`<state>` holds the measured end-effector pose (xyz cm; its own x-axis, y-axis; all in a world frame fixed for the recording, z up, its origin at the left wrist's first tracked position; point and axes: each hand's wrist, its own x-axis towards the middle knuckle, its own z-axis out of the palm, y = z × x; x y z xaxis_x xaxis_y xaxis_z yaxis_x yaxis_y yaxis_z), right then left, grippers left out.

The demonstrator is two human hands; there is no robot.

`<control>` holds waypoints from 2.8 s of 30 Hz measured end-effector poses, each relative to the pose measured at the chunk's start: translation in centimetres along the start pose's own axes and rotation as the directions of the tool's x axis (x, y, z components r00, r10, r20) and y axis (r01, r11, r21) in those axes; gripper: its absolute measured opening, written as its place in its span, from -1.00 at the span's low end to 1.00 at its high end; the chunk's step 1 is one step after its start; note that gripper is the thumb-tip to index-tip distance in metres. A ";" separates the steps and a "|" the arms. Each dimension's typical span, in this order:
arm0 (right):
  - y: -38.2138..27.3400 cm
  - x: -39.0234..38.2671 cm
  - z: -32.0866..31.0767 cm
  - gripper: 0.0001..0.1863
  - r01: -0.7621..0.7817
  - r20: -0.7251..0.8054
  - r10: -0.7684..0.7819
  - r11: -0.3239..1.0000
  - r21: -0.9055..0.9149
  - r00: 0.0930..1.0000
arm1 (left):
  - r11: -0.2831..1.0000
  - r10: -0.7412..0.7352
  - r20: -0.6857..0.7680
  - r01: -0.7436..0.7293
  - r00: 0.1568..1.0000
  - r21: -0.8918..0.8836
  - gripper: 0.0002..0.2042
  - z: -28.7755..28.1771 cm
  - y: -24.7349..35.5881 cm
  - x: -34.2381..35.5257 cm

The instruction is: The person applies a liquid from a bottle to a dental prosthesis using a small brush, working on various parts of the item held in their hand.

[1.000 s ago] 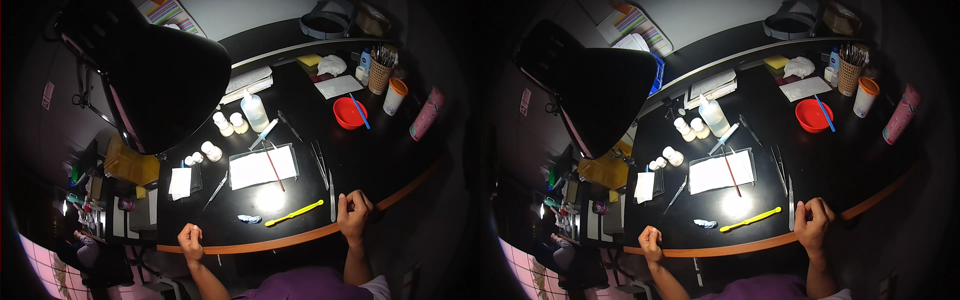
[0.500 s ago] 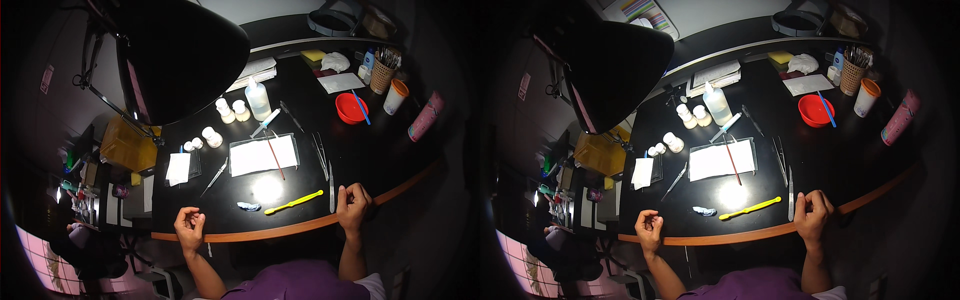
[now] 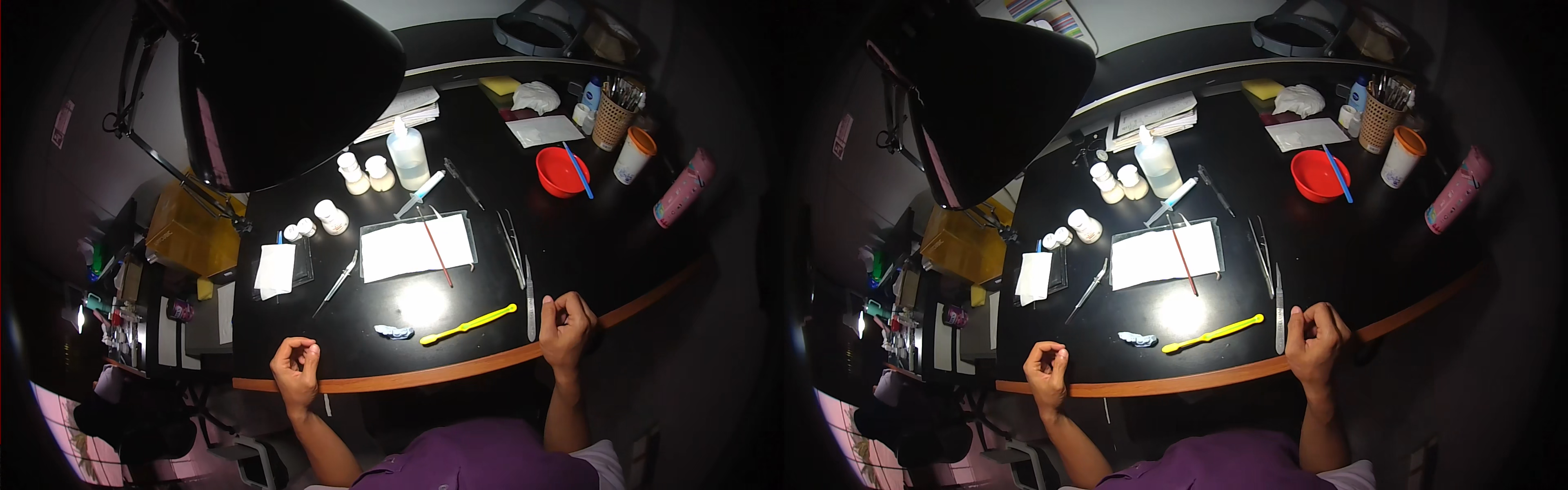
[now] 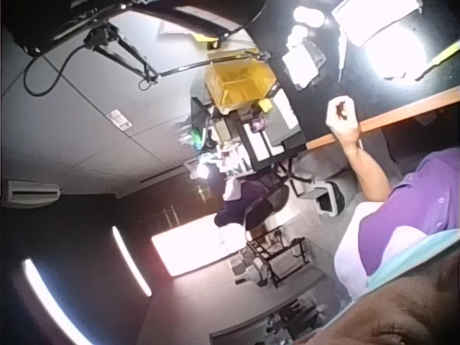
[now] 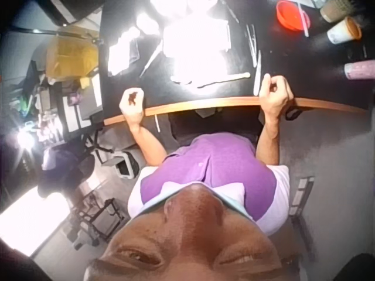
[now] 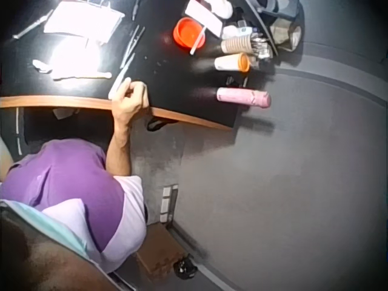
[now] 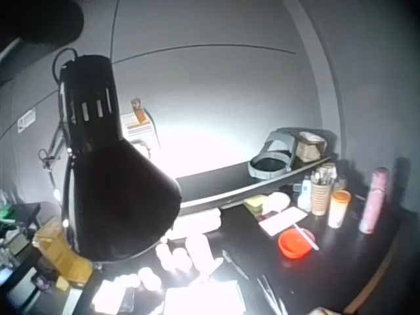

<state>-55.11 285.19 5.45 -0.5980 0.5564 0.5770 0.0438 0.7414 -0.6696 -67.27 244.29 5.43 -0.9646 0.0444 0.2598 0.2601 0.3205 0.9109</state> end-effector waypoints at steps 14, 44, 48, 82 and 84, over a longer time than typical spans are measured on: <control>0.1 -0.1 0.0 -0.71 0.000 0.017 0.000 1.000 0.009 1.000 | 1.000 0.013 -0.015 -0.013 1.000 0.024 -0.96 0.2 0.3 0.0; 14.8 8.6 -7.6 -0.86 -0.313 -0.251 0.373 0.917 0.249 0.893 | 0.981 0.117 0.044 -0.122 0.992 0.151 -0.90 0.7 -0.5 0.4; 26.3 12.5 -10.8 -0.46 -0.368 -0.408 0.310 0.927 -0.072 0.859 | 0.973 0.139 0.046 -0.145 0.989 0.178 -0.82 1.1 0.0 0.4; 2.7 2.2 -14.6 -0.07 0.011 0.049 -0.103 0.514 0.857 0.993 | 0.111 0.864 0.118 0.043 0.489 -0.993 -0.65 7.5 21.5 -8.9; 2.3 0.7 -13.2 -0.03 -0.096 0.213 -0.215 0.453 0.886 0.953 | 0.115 0.833 0.143 0.087 0.534 -0.990 -0.68 7.5 20.7 -10.0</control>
<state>-44.84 292.22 10.48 -0.7498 0.2913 0.5941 -0.6322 -0.0504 -0.7732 -52.55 257.59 19.24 -0.3045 0.4263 0.8518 -0.0114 -0.8958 0.4443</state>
